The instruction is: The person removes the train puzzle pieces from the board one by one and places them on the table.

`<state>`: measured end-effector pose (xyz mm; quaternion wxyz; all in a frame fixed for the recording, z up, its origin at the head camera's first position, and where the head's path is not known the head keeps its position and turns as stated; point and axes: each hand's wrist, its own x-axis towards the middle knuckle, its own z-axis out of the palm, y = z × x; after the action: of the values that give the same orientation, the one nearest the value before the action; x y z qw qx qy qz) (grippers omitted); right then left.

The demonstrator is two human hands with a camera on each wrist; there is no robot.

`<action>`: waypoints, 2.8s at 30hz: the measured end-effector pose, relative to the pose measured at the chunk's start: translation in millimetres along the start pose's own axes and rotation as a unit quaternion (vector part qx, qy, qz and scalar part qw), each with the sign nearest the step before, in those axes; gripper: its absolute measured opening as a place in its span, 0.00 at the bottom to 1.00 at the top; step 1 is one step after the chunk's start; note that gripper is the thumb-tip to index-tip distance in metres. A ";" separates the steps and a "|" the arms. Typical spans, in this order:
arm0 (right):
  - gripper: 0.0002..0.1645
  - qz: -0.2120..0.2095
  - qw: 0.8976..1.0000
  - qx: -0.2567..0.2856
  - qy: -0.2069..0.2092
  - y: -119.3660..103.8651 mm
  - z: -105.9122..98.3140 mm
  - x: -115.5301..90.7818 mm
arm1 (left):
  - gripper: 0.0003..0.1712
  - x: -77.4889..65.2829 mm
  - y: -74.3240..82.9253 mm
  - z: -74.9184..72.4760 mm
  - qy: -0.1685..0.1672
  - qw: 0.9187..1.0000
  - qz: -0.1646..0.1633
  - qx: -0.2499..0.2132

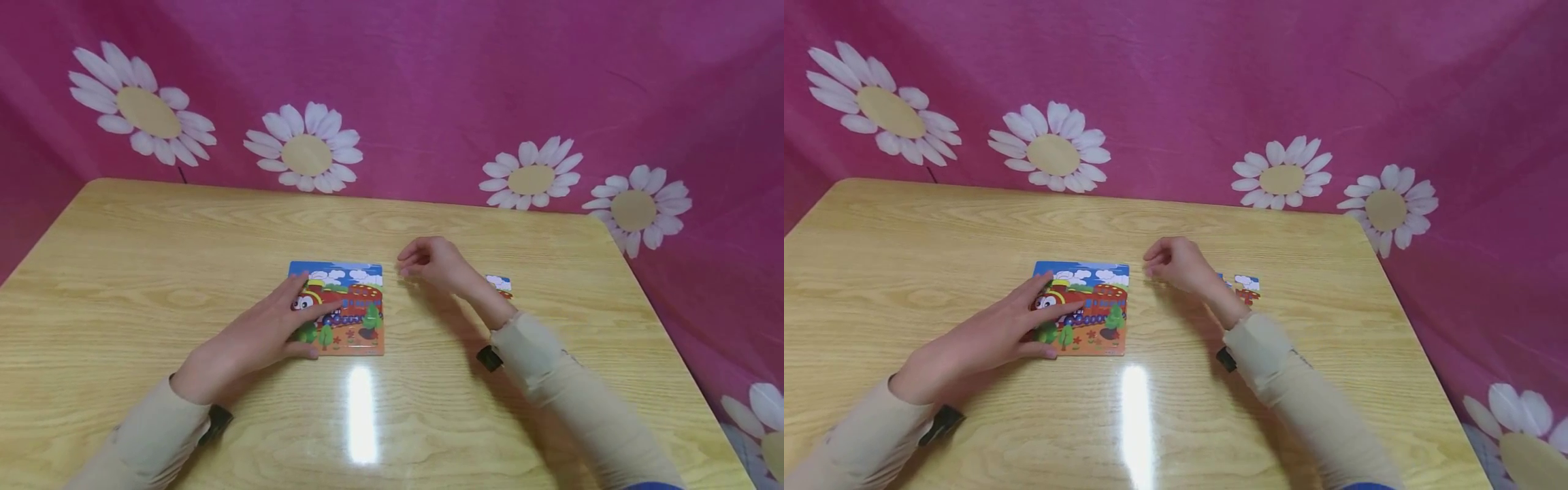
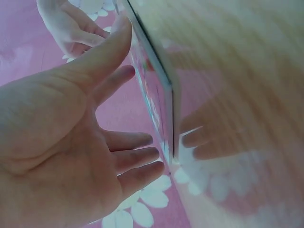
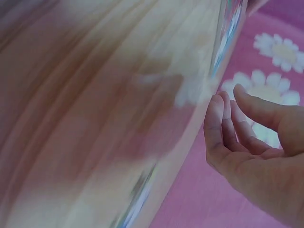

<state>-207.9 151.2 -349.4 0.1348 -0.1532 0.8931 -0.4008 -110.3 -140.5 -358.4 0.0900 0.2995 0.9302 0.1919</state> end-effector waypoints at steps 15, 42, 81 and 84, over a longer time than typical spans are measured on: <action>0.08 -0.008 0.998 -0.018 -0.052 -59.2 75.3 37.2 | 0.34 -14.3 -16.3 5.6 0.035 0.998 0.038 0.018; 0.11 0.016 0.999 -0.035 0.000 -73.9 88.3 43.9 | 0.32 -13.8 -13.5 5.4 0.017 1.000 0.020 0.003; 0.06 0.023 0.999 0.045 0.013 -59.8 57.8 41.3 | 0.31 -14.3 -11.7 4.0 0.013 1.000 0.008 0.000; 0.06 0.027 0.998 0.051 0.012 -54.1 51.2 39.1 | 0.32 -14.2 -11.0 3.1 0.008 1.000 0.000 -0.002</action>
<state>-216.1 67.6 -345.9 0.1428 -0.1174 0.8770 -0.4434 -103.8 -156.2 -365.0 0.0831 0.2978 0.9306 0.1959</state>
